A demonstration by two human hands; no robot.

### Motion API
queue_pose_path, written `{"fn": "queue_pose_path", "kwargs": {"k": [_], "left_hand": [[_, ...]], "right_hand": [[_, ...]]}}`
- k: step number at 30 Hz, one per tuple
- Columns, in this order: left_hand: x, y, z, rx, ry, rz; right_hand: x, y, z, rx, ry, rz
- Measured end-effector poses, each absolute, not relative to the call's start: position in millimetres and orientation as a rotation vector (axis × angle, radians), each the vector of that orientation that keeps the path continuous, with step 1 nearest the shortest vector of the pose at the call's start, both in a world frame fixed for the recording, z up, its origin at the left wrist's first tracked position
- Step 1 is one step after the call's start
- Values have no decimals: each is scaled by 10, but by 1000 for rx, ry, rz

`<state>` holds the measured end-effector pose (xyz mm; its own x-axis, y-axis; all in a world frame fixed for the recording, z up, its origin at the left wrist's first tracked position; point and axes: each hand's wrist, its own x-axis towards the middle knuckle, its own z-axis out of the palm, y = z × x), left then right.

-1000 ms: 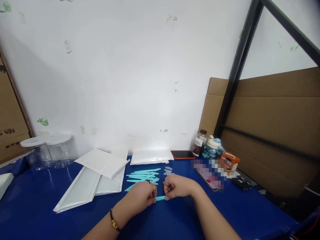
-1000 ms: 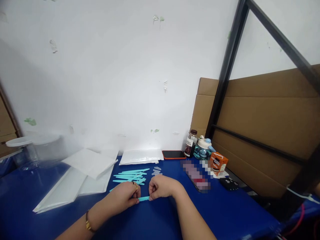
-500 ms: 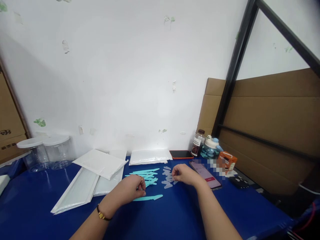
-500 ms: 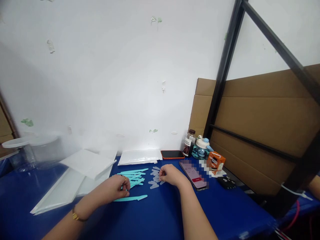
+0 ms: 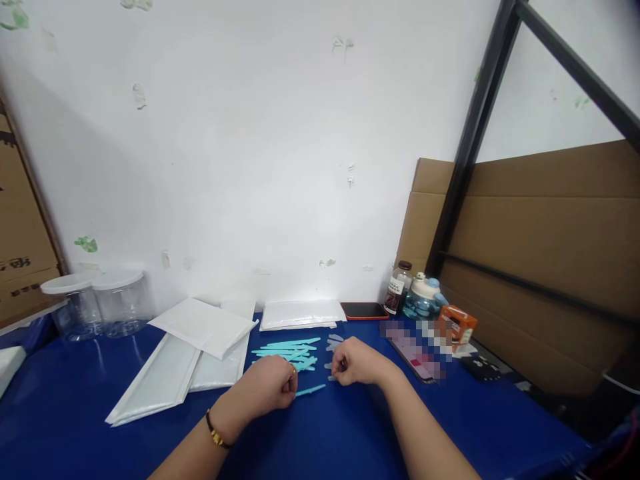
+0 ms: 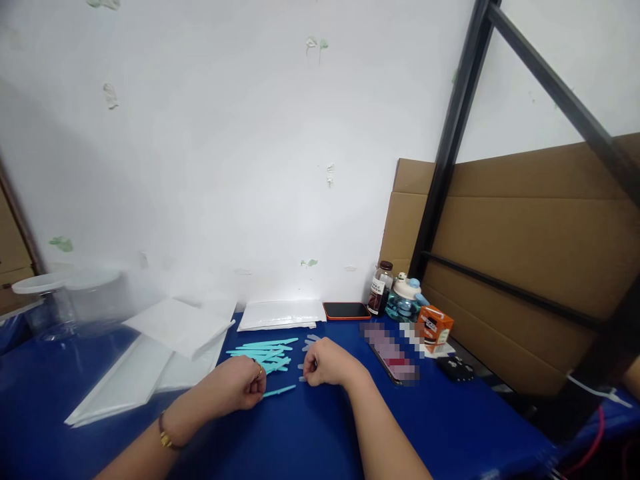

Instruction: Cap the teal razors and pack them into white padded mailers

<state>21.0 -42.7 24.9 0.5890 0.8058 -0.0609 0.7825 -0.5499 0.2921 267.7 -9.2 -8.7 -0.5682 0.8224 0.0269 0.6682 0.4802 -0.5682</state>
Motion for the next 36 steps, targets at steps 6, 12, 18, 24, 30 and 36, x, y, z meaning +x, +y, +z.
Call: {"fn": "queue_pose_path", "kwargs": {"k": [6,12,18,24,30,36], "left_hand": [[192,-372,195,2567,1261,150],[210,-402,216,2534,1229,175],[252,-456,239,2488,1095,169],[119,-312,205,2522,1423,302],[71,-267,173,2544,1566,233],[85,-283,167,2533,1559,236]], "right_hand": [[2646,-123,-43,-1201,-2447,817],[2544,-174,-2,-1137,-2479,858],[2483,-208,3,-1124,-2516,931],[2653,-146,84,-1299,-2317,579],[2676,-75,-27,-1407,-2411,423],[2620,-40,-117,-1345,-2459,355]]}}
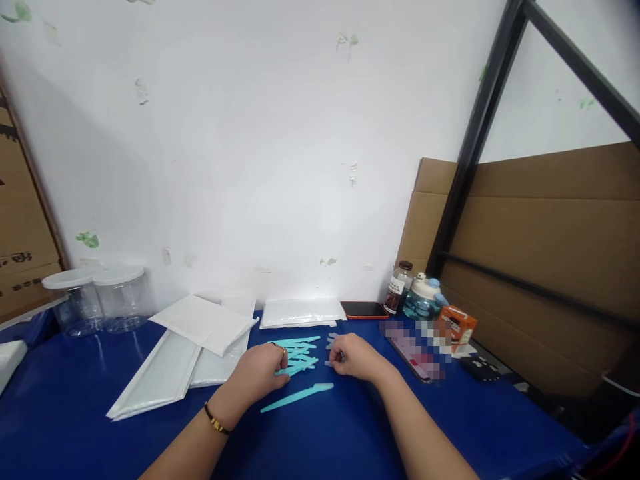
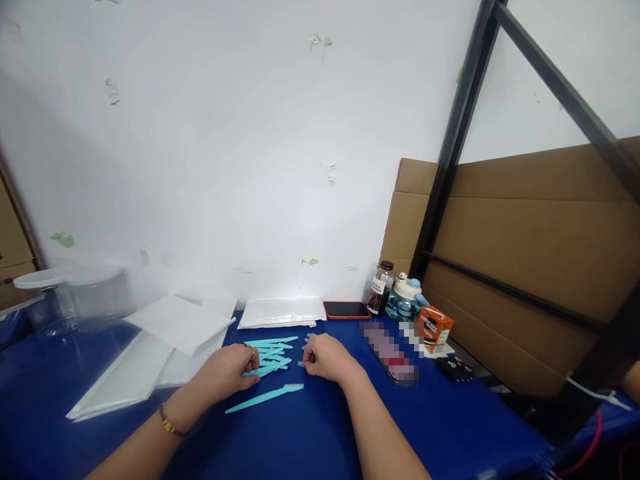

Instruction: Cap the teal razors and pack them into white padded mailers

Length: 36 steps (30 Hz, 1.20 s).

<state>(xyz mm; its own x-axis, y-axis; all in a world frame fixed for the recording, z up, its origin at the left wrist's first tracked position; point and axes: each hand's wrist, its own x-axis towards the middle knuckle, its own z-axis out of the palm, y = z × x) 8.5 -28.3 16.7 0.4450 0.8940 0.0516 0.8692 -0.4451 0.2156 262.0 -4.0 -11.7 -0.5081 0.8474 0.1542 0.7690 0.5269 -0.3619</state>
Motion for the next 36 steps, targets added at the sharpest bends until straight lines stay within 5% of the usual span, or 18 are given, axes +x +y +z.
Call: {"fn": "queue_pose_path", "kwargs": {"k": [19,28,36], "left_hand": [[1,-191,172,2301,1594,371],[163,-370,205,2377,1510,193],[164,-346,173,2361,1493,197]], "right_hand": [[2593,-100,-21,-1302,-2422,325],[2633,-122,-40,-1312,-2422,799],[2565,-133,-31,-1236,-2414,785]]}}
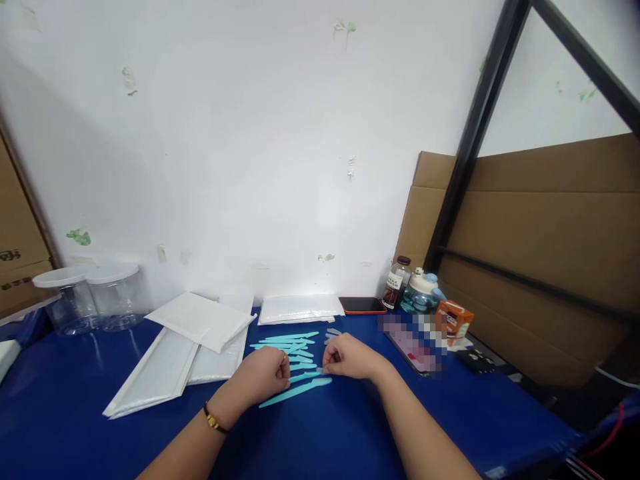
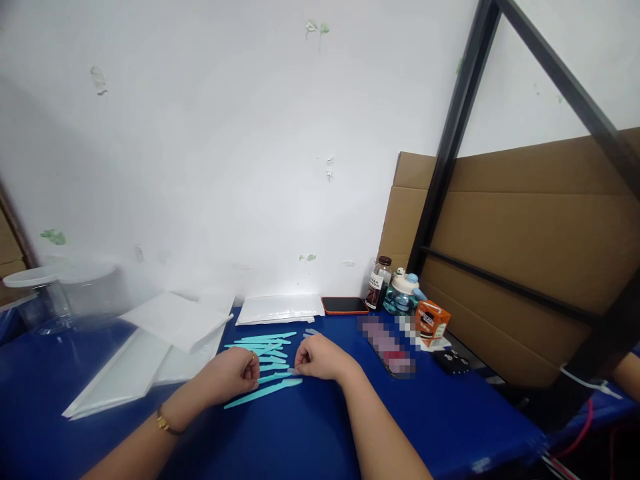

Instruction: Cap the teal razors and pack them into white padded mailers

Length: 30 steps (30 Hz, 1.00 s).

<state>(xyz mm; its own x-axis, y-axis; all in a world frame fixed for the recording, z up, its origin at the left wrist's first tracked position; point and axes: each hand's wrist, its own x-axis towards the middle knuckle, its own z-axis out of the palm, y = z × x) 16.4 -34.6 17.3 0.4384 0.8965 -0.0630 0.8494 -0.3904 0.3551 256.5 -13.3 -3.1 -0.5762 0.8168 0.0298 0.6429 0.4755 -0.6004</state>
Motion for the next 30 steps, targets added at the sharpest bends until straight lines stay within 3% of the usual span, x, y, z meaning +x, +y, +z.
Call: {"fn": "queue_pose_path", "kwargs": {"k": [7,14,23,30], "left_hand": [[195,-335,136,2331,1385,170],[61,-230,127,2429,1576,381],[77,-263,124,2400,1602,255],[90,-274,135,2331,1595,242]], "right_hand": [[2452,-165,-41,-1143,-2420,830],[2900,-106,97,-1390,-2185,557],[3016,-78,35,-1660,-2344,562],[2802,-147,53,-1549,-2383,569]]}}
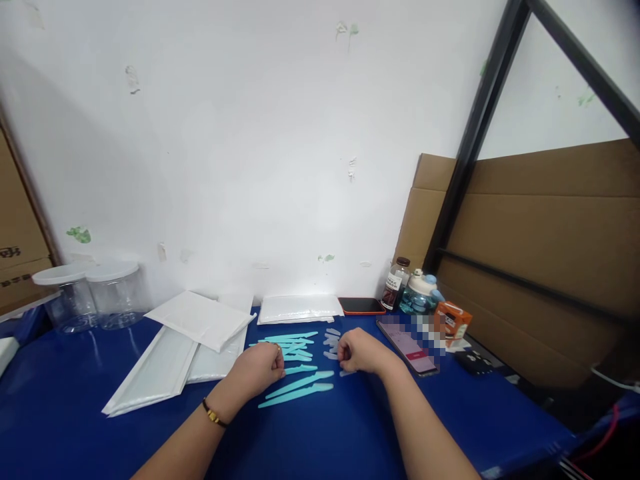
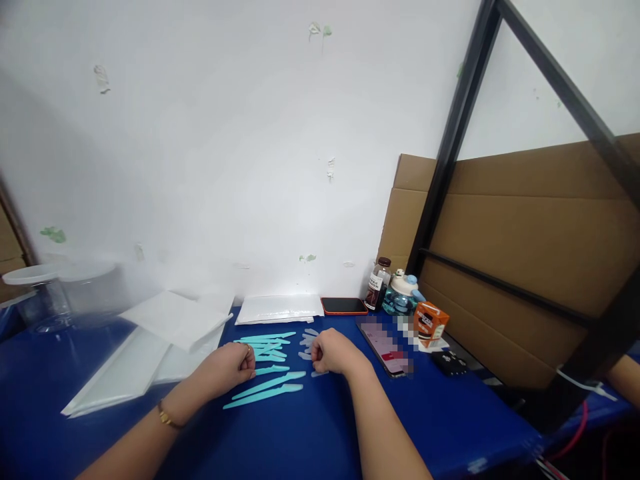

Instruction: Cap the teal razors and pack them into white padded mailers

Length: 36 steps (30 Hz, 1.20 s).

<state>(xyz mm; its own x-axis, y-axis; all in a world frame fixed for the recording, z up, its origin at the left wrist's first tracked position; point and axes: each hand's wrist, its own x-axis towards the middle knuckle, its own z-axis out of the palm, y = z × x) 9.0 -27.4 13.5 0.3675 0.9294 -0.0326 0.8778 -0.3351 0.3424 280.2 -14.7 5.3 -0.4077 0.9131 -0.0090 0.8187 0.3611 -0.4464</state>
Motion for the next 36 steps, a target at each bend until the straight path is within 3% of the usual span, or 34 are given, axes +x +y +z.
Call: {"fn": "queue_pose_path", "kwargs": {"k": [9,17,24,31,36], "left_hand": [[77,-284,122,2327,1586,264],[98,-285,115,2347,1584,257],[124,-304,115,2353,1575,280],[209,-312,40,2310,1476,224],[162,-275,61,2357,1507,315]], "right_hand": [[2930,-167,29,-1443,-2458,774],[2688,-103,-87,-1399,-2371,560],[2624,-73,-133,-1248,-2309,845],[2491,-145,-79,-1162,-2374,897],[2600,-106,-14,-1199,-2283,649]]}}
